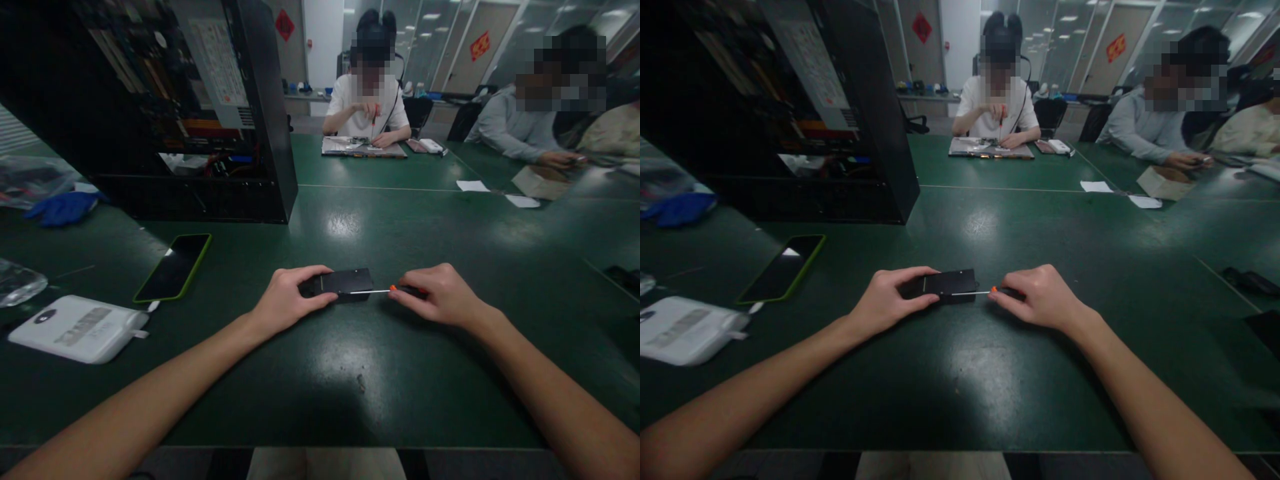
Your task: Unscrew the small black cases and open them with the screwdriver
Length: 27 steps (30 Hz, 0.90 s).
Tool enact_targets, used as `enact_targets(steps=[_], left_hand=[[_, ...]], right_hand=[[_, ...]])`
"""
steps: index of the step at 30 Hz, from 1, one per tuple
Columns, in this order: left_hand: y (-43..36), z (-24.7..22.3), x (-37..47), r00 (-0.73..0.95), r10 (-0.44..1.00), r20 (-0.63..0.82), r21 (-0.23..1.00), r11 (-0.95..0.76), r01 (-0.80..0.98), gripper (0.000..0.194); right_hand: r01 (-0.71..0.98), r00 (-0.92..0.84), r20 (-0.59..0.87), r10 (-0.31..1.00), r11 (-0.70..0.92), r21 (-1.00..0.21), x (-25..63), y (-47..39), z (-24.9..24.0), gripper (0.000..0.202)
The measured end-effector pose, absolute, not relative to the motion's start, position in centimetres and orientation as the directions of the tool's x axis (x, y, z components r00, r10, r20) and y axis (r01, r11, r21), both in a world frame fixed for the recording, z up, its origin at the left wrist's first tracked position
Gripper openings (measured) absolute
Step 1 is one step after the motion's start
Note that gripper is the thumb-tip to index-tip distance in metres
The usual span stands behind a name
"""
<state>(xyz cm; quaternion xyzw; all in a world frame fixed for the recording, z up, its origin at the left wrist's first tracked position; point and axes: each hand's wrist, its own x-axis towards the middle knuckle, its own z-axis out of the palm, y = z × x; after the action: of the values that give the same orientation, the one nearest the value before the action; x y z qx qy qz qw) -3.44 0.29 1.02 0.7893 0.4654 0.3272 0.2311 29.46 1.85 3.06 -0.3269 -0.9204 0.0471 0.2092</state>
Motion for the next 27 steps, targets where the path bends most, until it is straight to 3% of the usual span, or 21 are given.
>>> enact_targets(steps=[9,18,27], left_hand=[[0.2,0.9,-3.4,0.352,0.884,0.306,0.658,-0.464,0.593,0.041],[0.1,0.8,-3.3,0.347,0.883,0.317,0.663,-0.468,0.585,0.04],[0.0,0.7,-3.2,0.318,0.873,0.369,0.664,-0.488,0.566,0.051]], right_hand=[[0.63,-0.695,0.352,0.627,0.767,-0.122,26.9,0.3,2.0,0.046],[0.594,-0.703,0.284,0.652,0.758,-0.269,25.9,0.9,0.3,0.045],[0.596,-0.735,0.343,0.585,0.799,-0.085,24.8,-1.5,1.2,0.031]])
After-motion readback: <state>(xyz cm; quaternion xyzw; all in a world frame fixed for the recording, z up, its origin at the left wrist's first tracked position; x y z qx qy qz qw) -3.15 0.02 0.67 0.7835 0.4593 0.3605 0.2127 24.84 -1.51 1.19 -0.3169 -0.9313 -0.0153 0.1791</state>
